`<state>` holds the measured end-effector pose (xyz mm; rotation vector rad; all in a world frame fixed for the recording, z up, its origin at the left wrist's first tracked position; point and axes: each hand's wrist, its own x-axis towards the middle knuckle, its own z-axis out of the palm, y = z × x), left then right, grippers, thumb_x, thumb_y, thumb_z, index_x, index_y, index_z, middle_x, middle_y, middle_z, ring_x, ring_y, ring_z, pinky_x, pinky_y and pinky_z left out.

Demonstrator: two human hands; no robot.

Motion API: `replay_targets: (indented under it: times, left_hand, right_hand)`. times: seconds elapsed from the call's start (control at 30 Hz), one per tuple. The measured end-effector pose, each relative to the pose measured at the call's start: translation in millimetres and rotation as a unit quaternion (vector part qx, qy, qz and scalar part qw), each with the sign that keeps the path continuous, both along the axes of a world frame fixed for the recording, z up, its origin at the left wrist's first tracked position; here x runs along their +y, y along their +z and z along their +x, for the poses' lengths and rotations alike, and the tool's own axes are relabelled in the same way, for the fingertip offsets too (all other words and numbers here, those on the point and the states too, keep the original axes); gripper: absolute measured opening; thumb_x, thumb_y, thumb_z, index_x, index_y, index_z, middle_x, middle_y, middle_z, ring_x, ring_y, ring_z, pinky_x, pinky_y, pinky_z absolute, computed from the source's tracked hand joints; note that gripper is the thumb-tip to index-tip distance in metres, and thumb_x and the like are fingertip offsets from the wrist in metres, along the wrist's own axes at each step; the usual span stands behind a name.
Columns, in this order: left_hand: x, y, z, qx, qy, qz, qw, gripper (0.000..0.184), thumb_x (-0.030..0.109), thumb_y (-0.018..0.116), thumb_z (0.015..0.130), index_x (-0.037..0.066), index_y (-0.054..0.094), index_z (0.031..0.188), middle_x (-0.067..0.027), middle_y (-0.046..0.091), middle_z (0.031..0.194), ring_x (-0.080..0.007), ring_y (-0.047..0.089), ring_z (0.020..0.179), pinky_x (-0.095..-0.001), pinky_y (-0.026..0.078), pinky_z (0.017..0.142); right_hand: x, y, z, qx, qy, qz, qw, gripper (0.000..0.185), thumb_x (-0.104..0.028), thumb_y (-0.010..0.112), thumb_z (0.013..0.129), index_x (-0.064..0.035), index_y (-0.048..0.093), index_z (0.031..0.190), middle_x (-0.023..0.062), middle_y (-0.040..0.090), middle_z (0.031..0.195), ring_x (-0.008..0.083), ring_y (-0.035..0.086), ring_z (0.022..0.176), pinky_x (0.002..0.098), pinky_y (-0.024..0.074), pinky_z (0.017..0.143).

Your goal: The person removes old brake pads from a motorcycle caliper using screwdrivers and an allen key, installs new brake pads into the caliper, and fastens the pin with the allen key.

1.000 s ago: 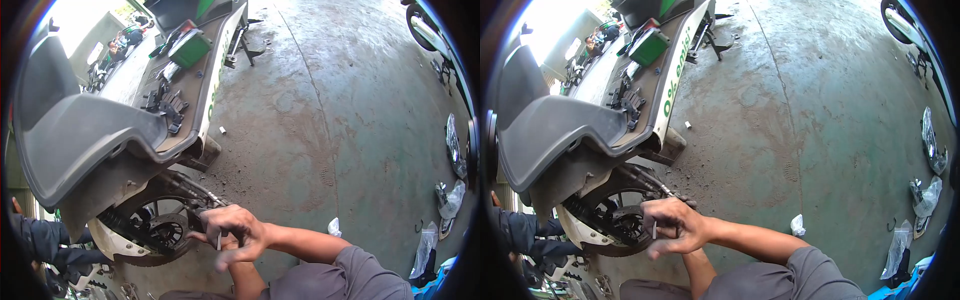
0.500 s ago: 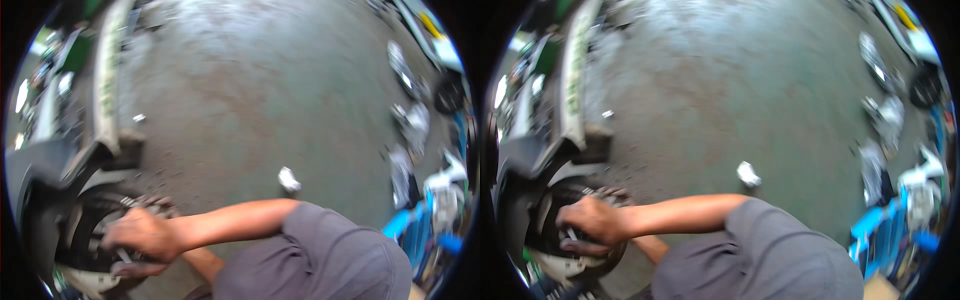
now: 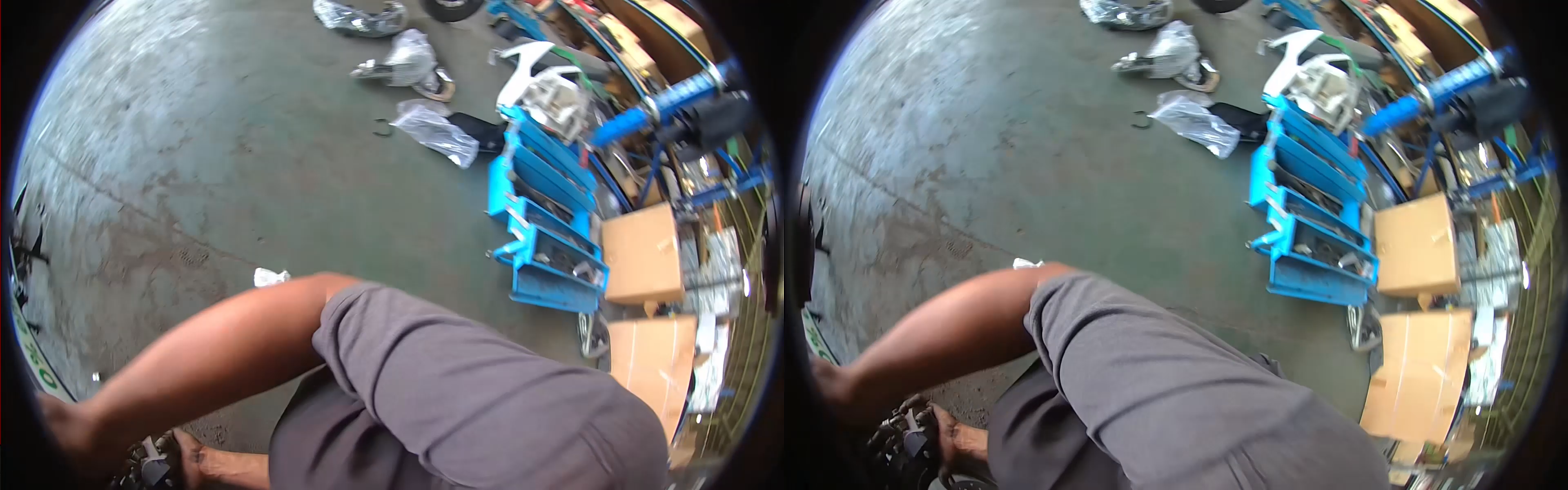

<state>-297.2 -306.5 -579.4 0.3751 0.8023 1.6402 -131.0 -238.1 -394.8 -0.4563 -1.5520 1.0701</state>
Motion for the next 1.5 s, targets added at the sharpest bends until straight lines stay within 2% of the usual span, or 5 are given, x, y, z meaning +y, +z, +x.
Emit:
replay_targets:
  times: [0.2, 0.33, 0.73, 1.0, 1.5]
  left_hand:
    - [3.9, 4.8, -6.4, 0.003, -0.041, 0.006, 0.999, 0.098, 0.084, 0.047, 0.071, 0.014, 0.041, 0.139, -0.0100, 0.045, 0.140, -0.0304, 0.041, 0.128, -0.0508, 0.035, 0.105]
    - [-10.6, 0.4, 23.3, -0.004, -0.064, 0.012, 0.998, 0.098, 0.084, 0.046, 0.071, 0.013, 0.041, 0.139, -0.0102, 0.044, 0.141, -0.0308, 0.041, 0.128, -0.0514, 0.035, 0.105]
    - [-59.7, -14.1, 274.2, 0.099, -0.191, -0.071, 0.974, 0.100, 0.085, 0.045, 0.071, 0.013, 0.039, 0.140, -0.0109, 0.043, 0.142, -0.0321, 0.040, 0.129, -0.0533, 0.034, 0.105]
    - [-74.2, -15.4, 364.0, 0.161, -0.226, -0.099, 0.955, 0.101, 0.086, 0.044, 0.070, 0.013, 0.038, 0.141, -0.0114, 0.043, 0.142, -0.0330, 0.039, 0.130, -0.0546, 0.034, 0.105]
    - [-75.5, -38.3, 409.3, 0.213, -0.241, -0.115, 0.940, 0.104, 0.086, 0.043, 0.070, 0.013, 0.037, 0.142, -0.0123, 0.041, 0.143, -0.0346, 0.038, 0.131, -0.0570, 0.033, 0.105]
  right_hand:
    - [-42.2, 25.5, 76.0, -0.423, -0.141, 0.118, 0.887, 0.029, -0.011, 0.069, 0.065, 0.0006, 0.060, 0.090, 0.0168, 0.064, 0.079, 0.0341, 0.065, 0.081, 0.0403, 0.0527, 0.071]
    - [-122.5, -17.8, 164.6, -0.644, -0.092, -0.056, 0.758, 0.022, 0.000, 0.062, 0.071, 0.0018, 0.058, 0.092, 0.0194, 0.065, 0.090, 0.0365, 0.065, 0.088, 0.0453, 0.0528, 0.074]
    - [-461.3, -82.6, 501.2, -0.424, -0.421, -0.393, 0.699, 0.018, -0.007, 0.054, 0.081, 0.0032, 0.065, 0.091, 0.0235, 0.065, 0.091, 0.0403, 0.063, 0.088, 0.0475, 0.0500, 0.079]
    - [-625.8, -102.6, 578.8, -0.391, -0.604, -0.516, 0.465, 0.024, -0.014, 0.063, 0.085, 0.0018, 0.065, 0.103, 0.0238, 0.066, 0.091, 0.0405, 0.062, 0.089, 0.0459, 0.0492, 0.083]
    - [-692.7, -252.0, 719.5, -0.619, -0.418, -0.577, 0.329, 0.022, -0.012, 0.049, 0.086, -0.0123, 0.066, 0.101, 0.0152, 0.063, 0.110, 0.0322, 0.062, 0.105, 0.0458, 0.0482, 0.089]
